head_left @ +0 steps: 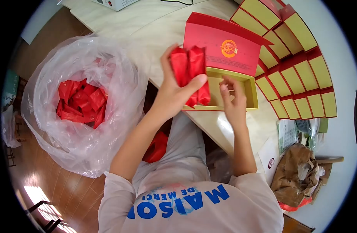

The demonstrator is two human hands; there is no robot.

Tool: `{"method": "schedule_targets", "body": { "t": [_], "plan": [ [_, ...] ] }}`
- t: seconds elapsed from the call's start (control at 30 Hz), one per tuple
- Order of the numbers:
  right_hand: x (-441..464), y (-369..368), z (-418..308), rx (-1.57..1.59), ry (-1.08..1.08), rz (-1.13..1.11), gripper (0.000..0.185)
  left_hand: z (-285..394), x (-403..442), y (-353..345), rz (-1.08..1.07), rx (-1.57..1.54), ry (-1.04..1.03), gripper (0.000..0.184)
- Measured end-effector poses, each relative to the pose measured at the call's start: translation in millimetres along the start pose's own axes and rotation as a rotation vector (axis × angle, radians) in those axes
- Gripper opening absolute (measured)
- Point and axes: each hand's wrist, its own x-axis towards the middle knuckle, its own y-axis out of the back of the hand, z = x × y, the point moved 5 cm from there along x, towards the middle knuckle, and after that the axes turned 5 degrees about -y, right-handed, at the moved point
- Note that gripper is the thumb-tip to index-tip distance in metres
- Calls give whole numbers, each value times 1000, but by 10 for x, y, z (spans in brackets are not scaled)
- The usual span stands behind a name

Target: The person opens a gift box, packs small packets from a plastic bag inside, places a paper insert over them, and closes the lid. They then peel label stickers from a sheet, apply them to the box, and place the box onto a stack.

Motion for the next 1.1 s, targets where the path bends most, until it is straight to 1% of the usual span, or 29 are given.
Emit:
{"method": "schedule_targets", "body": {
  "t": [0.03, 0.07, 0.13, 0.2, 0.23, 0.27, 0.33, 0.37, 0.4, 0.43, 0.47, 0.53, 0.57, 0.6, 0.63, 0.67, 0.77, 0.83, 0.9, 0.97, 1.03, 1.1],
  "plan": [
    [80, 55, -71, 4, -2, 4, 29, -22, 51, -97, -45, 14, -28, 81],
    [160, 62, -112, 170, -58, -104, 37, -37, 66, -176, -88, 51, -11, 79],
    [265, 4, -108, 339, -119, -206, 45, -186, 106, -263, -143, 238, -33, 80],
    [338, -120, -198, 390, 4, -204, 53, -249, 98, -293, -155, 269, -15, 79],
    [343, -161, -208, 439, -24, -271, 53, -268, 99, -292, -155, 300, 0, 79],
    [356, -179, -181, 447, -25, -269, 53, -283, 92, -272, -158, 308, 2, 79],
    [361, -284, -105, 455, -33, -333, 51, -285, 73, -187, -162, 546, -44, 67],
    [350, -314, -82, 510, -29, -318, 48, -283, 67, -156, -167, 557, -35, 67],
    [341, -329, -75, 522, -35, -318, 48, -258, 71, -124, -156, 688, -59, 57],
    [337, -333, -48, 550, -110, -319, 47, -242, 75, -98, -144, 818, -84, 50],
    [331, -338, -11, 575, -183, -319, 46, -261, 85, -83, -149, 823, -79, 50],
    [328, -350, 11, 612, -205, -284, 46, -213, 118, -52, -54, 908, -218, 42],
    [320, -361, 38, 570, -250, -307, 46, -227, 123, -34, -59, 927, -168, 39],
    [314, -371, 64, 526, -294, -331, 46, -231, 131, -18, -60, 925, -169, 39],
    [321, -381, 30, 555, -240, -322, 45, -284, 137, 15, -77, 852, -73, 39],
    [324, -383, 39, 555, -241, -323, 45, -337, 136, 35, -92, 778, 23, 39],
    [339, -385, 67, 551, -239, -341, 45, -331, 124, 45, -69, 761, 9, 36],
    [355, -394, 91, 504, -257, -401, 46, -304, 119, 53, -68, 764, -13, 35],
    [358, -407, 87, 503, -271, -421, 46, -280, 117, 80, -62, 756, 28, 33],
    [349, -423, 75, 501, -285, -443, 46, -275, 128, 104, -56, 760, 27, 32],
    [343, -424, 71, 468, -294, -421, 46, -278, 139, 117, -46, 765, 28, 31],
    [353, -429, 73, 444, -275, -416, 46, -260, 137, 103, 2, 804, -25, 32]
  ]
}}
